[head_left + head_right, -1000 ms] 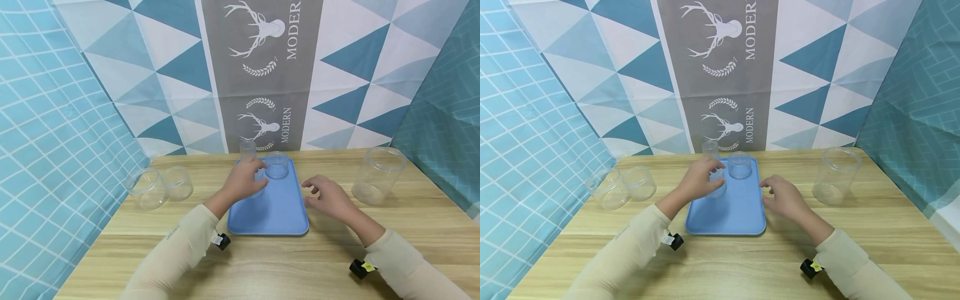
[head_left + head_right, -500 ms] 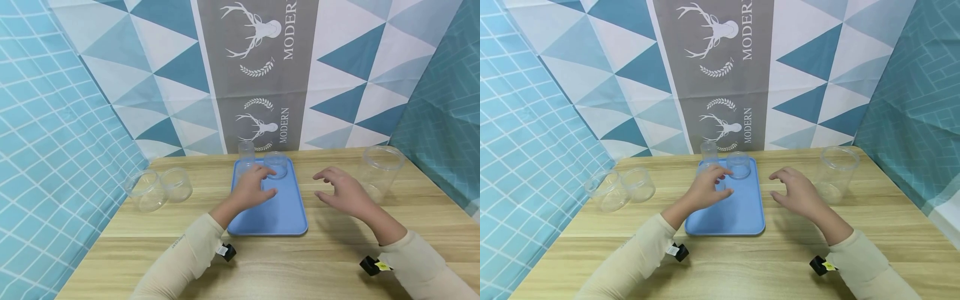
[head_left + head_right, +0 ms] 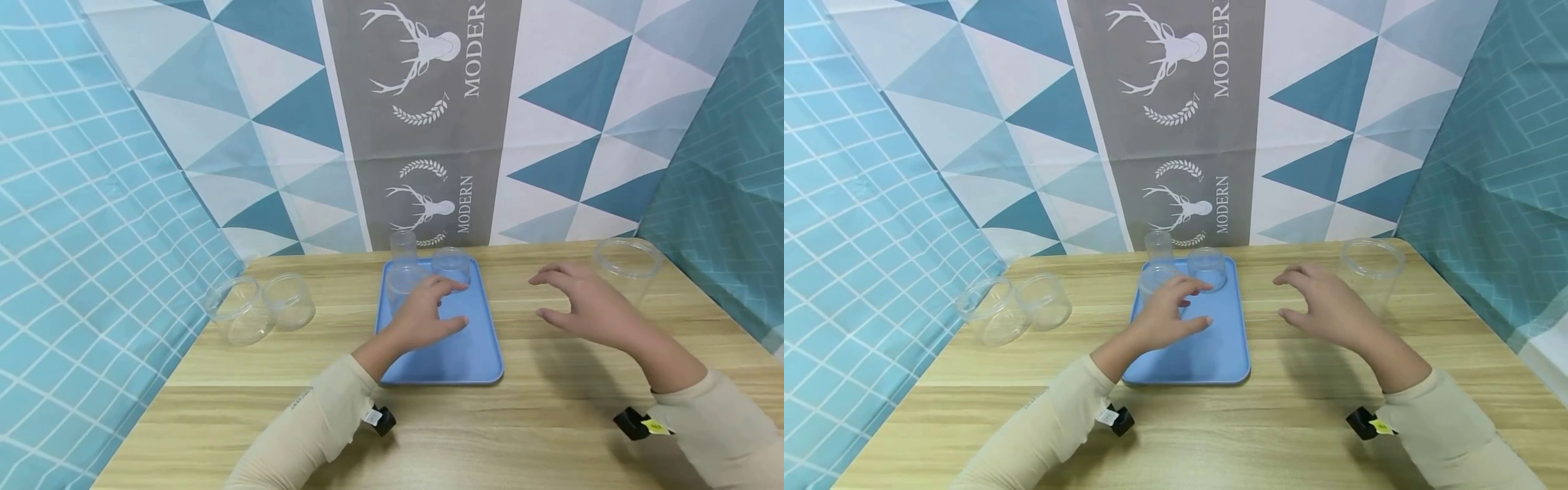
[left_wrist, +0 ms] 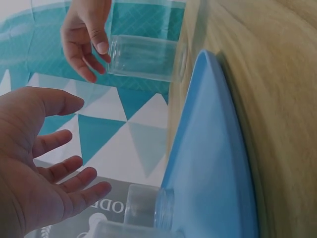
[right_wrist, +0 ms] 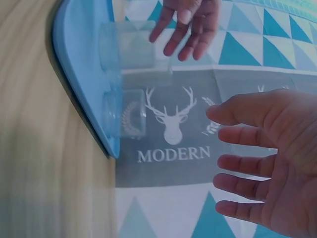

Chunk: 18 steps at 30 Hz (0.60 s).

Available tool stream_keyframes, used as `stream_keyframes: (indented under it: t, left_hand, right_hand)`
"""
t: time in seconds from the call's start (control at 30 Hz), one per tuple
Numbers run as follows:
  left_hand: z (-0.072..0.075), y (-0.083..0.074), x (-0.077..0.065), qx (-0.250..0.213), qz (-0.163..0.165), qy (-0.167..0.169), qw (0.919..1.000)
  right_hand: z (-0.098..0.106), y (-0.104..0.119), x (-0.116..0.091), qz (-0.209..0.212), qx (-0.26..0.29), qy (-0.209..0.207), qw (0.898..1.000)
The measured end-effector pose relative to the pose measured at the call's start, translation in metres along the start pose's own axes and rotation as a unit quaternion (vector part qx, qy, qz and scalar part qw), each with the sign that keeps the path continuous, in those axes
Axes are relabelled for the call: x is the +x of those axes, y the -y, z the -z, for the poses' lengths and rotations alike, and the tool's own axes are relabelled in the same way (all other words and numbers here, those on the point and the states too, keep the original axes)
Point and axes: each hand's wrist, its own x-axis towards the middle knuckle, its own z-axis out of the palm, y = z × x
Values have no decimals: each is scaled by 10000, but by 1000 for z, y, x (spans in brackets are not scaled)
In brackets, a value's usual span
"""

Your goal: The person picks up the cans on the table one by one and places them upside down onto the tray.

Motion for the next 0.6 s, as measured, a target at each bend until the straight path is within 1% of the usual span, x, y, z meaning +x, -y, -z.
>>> stream_keyframes:
  t: [0.1,0.23,0.4,0.5,0.6]
  left_hand:
    - [-4,-1,1,-221,-4,-8,9998]
    - [-9,-1,0,-626,11,-16,9980]
    - [-15,-2,1,-857,85,72,9963]
    - [-19,-2,2,-968,156,147,9951]
    - [-22,-2,3,-1064,212,174,9939]
  right_hand:
    - [8,-4,0,24,-126,-56,9999]
    - [19,-9,0,-68,-242,-98,9996]
    - [31,-19,0,116,-380,-176,9991]
    - [39,-26,-1,122,-503,-110,9986]
    - [45,-32,-2,13,-752,65,9971]
